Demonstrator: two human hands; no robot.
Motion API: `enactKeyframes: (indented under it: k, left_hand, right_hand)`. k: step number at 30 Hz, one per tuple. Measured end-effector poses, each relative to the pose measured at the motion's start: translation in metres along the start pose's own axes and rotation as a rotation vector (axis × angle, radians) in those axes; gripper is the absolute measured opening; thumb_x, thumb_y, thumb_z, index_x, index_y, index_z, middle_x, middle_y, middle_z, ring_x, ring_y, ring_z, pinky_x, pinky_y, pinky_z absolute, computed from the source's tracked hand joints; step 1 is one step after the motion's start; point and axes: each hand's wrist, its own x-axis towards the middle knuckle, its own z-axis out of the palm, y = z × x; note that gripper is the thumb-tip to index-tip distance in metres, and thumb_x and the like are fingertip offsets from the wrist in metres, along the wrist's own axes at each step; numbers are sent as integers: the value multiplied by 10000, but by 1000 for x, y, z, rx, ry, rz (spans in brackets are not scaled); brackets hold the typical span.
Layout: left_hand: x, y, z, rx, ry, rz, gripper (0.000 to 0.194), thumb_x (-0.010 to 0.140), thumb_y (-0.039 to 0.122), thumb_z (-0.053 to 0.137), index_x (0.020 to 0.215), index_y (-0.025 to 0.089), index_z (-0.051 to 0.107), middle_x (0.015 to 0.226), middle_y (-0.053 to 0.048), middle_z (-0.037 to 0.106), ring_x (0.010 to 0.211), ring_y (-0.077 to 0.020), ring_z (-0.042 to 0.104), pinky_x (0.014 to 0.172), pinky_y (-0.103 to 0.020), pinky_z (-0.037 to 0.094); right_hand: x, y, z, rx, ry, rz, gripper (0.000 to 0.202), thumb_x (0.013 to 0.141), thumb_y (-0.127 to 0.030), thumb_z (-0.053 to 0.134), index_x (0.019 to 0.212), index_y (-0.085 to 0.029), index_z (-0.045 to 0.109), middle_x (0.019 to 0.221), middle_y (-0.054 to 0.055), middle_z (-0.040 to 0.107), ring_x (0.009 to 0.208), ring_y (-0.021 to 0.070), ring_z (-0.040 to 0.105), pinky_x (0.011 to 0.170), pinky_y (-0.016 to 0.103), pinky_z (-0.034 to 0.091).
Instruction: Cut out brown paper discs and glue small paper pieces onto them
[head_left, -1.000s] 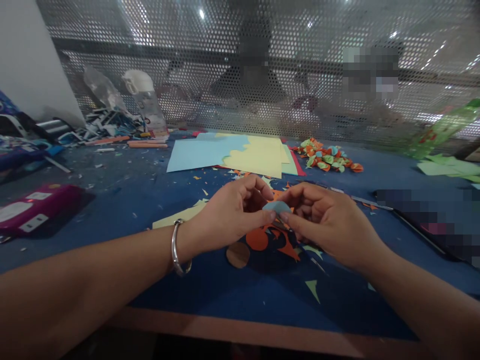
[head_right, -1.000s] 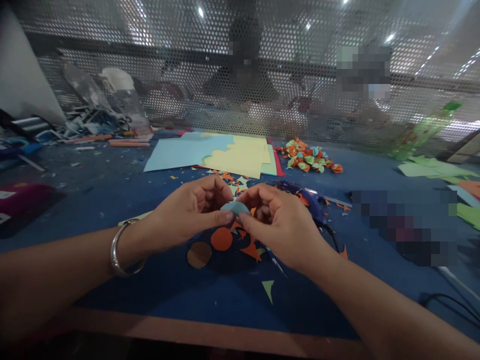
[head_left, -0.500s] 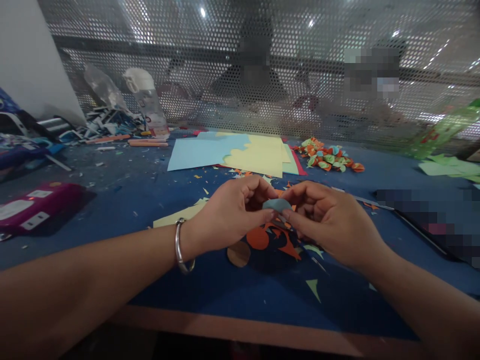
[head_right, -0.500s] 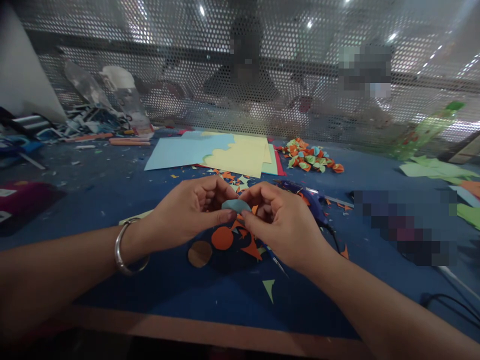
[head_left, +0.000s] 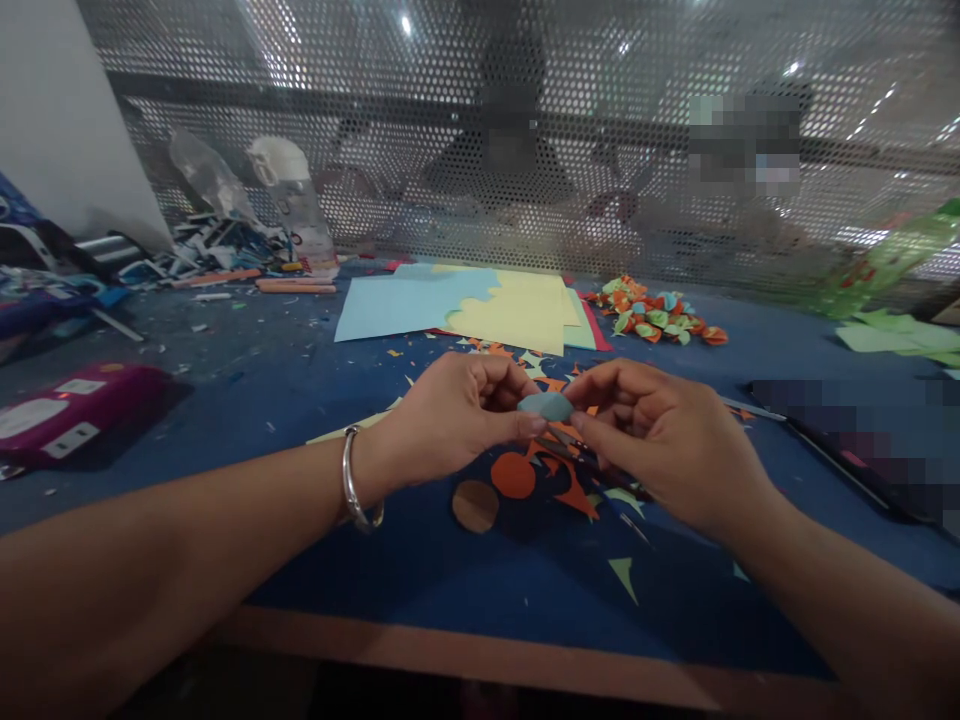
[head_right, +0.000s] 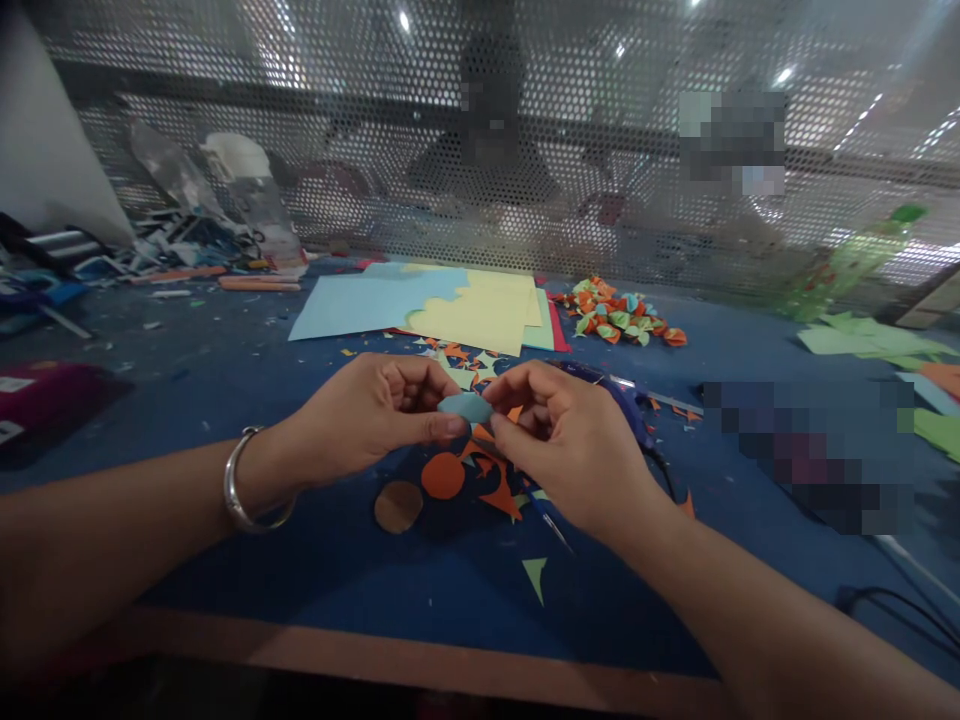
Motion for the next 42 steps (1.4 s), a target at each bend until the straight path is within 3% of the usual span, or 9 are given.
enactKeyframes:
  k: [3, 7, 12, 16, 21, 25, 28, 35, 42]
  left_hand:
    - [3, -3, -5, 68, 18, 17, 176, 695, 188, 866, 743, 146, 701, 646, 24, 670, 594, -86, 585, 592, -217, 460]
    - [3, -4, -10, 133, 118, 18, 200, 800, 305, 809, 750, 151, 691, 632, -5, 686, 576, -105, 620, 583, -231, 490]
    - [-3, 0, 2, -189, 34, -151, 333, 901, 436, 712, 740, 149, 657, 712, -46, 745, 636, -125, 704, 612, -226, 542]
    - [-3, 0, 6, -434, 46, -208, 242, 906, 350, 726, 817, 126, 713, 838, -61, 767, 797, -130, 733, 763, -232, 579]
    - [0, -1, 2, -475, 85, -184, 194, 829, 269, 814, 909, 122, 716, 970, -62, 764, 895, -123, 710, 842, -227, 560]
    - [-1, 2, 5, -507, 174, -204, 306, 802, 66, 798, 1047, 149, 637, 1019, -61, 771, 876, -100, 715, 835, -206, 539]
    - [-1, 3, 6, -533, 209, -222, 339, 810, 7, 762, 1060, 153, 585, 969, -58, 777, 829, -95, 723, 823, -203, 538]
    - [1, -1, 0, -468, 77, -167, 355, 781, -17, 767, 977, 162, 533, 848, -26, 762, 718, -85, 705, 711, -183, 515]
    - [-2, 3, 4, -535, 74, -194, 315, 809, -7, 733, 971, 172, 530, 829, -6, 745, 727, -90, 713, 708, -191, 528]
  right_hand:
    - [1, 0, -1, -14, 48, -47, 145, 822, -281, 673, 932, -187, 664, 631, -23, 602, 481, 96, 528, 452, 226, 432]
    - [2, 1, -4, -136, 219, -149, 83, 831, -235, 669, 905, -196, 673, 707, -1, 657, 489, 88, 522, 464, 230, 431]
    - [-2, 3, -2, -421, 357, -350, 90, 872, -180, 656, 952, -215, 681, 699, -18, 646, 546, 105, 577, 565, 251, 485]
    - [-8, 3, 3, -556, 309, -563, 109, 921, -138, 617, 982, -212, 669, 875, 15, 734, 623, 104, 643, 622, 247, 518]
    - [-11, 3, 5, -642, 254, -700, 158, 952, -106, 572, 1022, -204, 676, 1018, 58, 778, 911, 167, 741, 769, 268, 568]
    - [-12, 3, 3, -680, 174, -749, 167, 959, -110, 566, 1045, -172, 695, 1047, 81, 774, 932, 180, 745, 775, 274, 580]
    - [-11, 3, 3, -693, 153, -769, 174, 950, -106, 577, 1057, -162, 702, 1066, 91, 768, 956, 184, 738, 774, 263, 584]
    - [-8, 6, 5, -635, 106, -767, 214, 950, -96, 559, 1094, -154, 707, 1077, 91, 751, 977, 178, 730, 787, 260, 579]
    - [-8, 6, 5, -538, 70, -735, 191, 950, -85, 561, 1043, -147, 716, 1039, 79, 744, 966, 158, 718, 837, 256, 563]
